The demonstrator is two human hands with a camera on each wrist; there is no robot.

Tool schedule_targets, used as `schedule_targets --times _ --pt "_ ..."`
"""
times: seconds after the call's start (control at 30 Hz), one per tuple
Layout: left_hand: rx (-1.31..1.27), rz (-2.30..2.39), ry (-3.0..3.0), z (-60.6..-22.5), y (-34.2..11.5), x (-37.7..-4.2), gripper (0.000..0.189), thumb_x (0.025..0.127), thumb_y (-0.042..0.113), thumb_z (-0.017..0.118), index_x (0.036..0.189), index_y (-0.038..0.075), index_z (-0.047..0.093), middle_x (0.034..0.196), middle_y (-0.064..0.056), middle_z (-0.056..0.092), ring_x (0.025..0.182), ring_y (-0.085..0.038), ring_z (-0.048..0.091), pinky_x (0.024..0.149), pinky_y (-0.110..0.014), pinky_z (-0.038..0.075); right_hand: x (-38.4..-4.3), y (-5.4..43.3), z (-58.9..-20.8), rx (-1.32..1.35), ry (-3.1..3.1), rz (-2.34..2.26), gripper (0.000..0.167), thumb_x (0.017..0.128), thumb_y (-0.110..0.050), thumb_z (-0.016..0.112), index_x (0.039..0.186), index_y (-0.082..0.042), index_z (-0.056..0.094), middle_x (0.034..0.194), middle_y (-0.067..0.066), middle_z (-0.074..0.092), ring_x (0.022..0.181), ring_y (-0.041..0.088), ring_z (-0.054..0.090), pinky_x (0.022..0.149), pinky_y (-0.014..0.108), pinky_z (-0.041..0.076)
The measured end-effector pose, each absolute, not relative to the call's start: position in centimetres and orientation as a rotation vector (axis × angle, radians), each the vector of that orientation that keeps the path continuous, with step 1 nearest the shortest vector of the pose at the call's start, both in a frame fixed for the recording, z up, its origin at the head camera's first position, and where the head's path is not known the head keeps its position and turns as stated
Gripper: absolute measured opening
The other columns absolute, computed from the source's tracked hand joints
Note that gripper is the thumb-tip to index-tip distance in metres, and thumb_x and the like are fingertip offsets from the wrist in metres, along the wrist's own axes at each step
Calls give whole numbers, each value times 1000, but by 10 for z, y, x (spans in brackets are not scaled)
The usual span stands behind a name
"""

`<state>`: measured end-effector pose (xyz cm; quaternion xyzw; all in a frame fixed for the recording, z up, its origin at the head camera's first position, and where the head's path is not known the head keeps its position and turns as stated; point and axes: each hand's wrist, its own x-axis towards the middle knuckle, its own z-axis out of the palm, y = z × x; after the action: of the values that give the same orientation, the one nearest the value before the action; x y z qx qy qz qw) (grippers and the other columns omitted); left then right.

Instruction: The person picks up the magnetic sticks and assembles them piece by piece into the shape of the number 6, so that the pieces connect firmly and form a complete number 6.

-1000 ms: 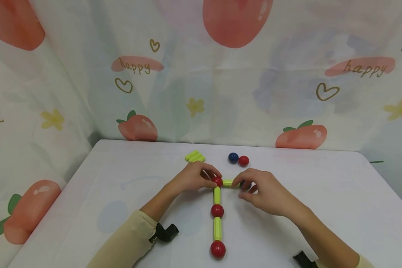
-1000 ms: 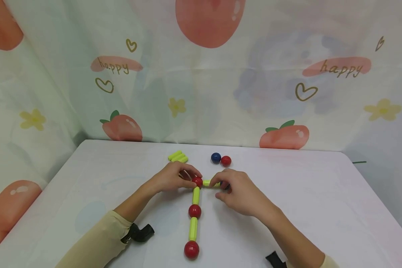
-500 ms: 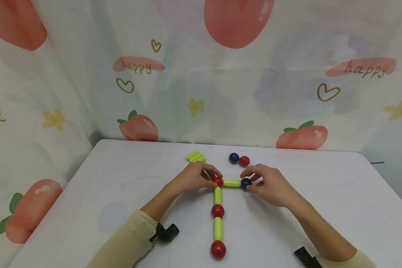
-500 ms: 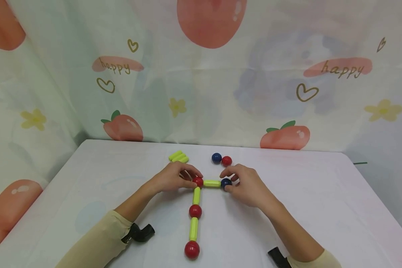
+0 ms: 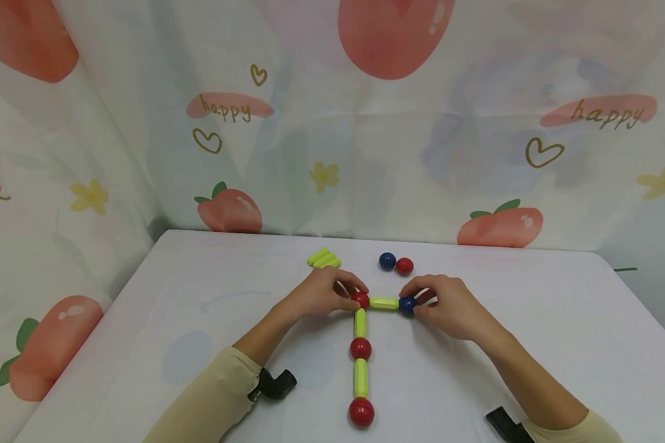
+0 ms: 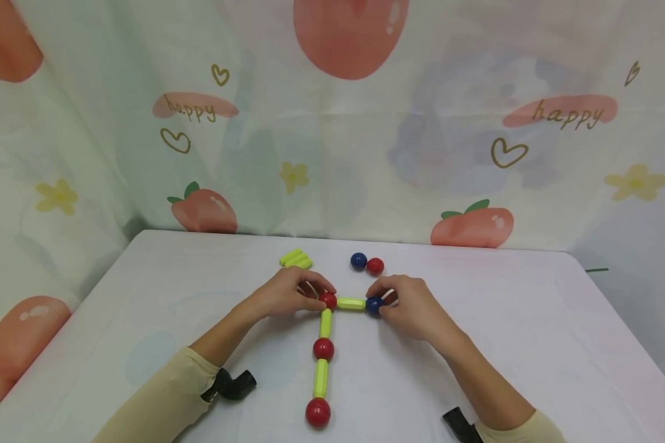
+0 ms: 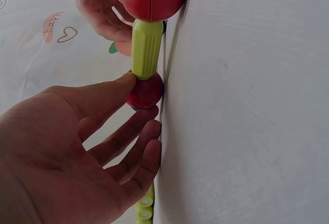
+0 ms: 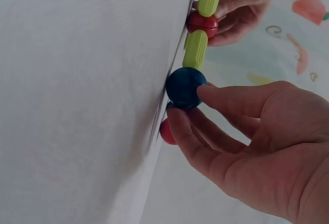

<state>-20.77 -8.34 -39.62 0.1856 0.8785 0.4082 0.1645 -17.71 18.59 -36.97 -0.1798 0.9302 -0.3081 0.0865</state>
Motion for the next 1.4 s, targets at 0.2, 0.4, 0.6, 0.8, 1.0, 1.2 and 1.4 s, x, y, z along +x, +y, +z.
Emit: schedule_targets --times 0.2,0.4,0.6,0.8,1.0,1.2,1.4 --pt "540 1165 2497 -396 -82 -209 26 90 16 82 116 24 79 101 5 71 93 -16 64 72 -26 58 -177 186 -370 -511 2788 -908 26 90 1 71 111 -13 76 110 8 74 99 26 70 84 44 62" --pt "568 1128 2504 -395 -82 -210 30 91 15 82 119 20 78 102 4 71 93 -16 64 73 -26 59 -176 185 -371 -481 2792 -904 26 90 2 71 111 -12 77 109 8 74 99 25 69 84 43 62" --pt "619 1091 2516 -393 -88 -212 34 90 11 80 123 15 74 108 1 72 95 -15 66 77 -25 59 -176 185 -373 -465 2793 -899 26 89 3 71 110 -12 77 108 7 75 98 25 69 83 43 62" --pt "550 1113 2702 -391 -97 -215 20 92 9 77 112 12 76 94 0 69 86 -16 64 70 -25 55 -176 183 -372 -476 2779 -903 26 90 3 72 112 -11 77 109 8 74 99 25 68 83 42 62" --pt "421 1052 2895 -391 -96 -225 18 92 9 76 110 10 76 93 -3 68 86 -18 62 75 -30 55 -176 183 -371 -470 2784 -897 27 90 2 72 112 -11 77 109 8 74 99 25 68 83 42 62" --pt "337 886 3044 -395 -92 -234 20 90 7 76 109 10 75 96 -7 67 91 -21 61 83 -36 56 -175 183 -372 -465 2784 -905 27 90 3 72 112 -11 77 109 7 74 99 25 68 84 42 62" --pt "315 777 3130 -395 -90 -237 21 87 8 78 108 10 75 93 -5 63 89 -21 59 76 -35 55 -175 183 -371 -481 2799 -896 27 90 3 72 112 -11 77 109 7 74 99 25 69 83 42 62"
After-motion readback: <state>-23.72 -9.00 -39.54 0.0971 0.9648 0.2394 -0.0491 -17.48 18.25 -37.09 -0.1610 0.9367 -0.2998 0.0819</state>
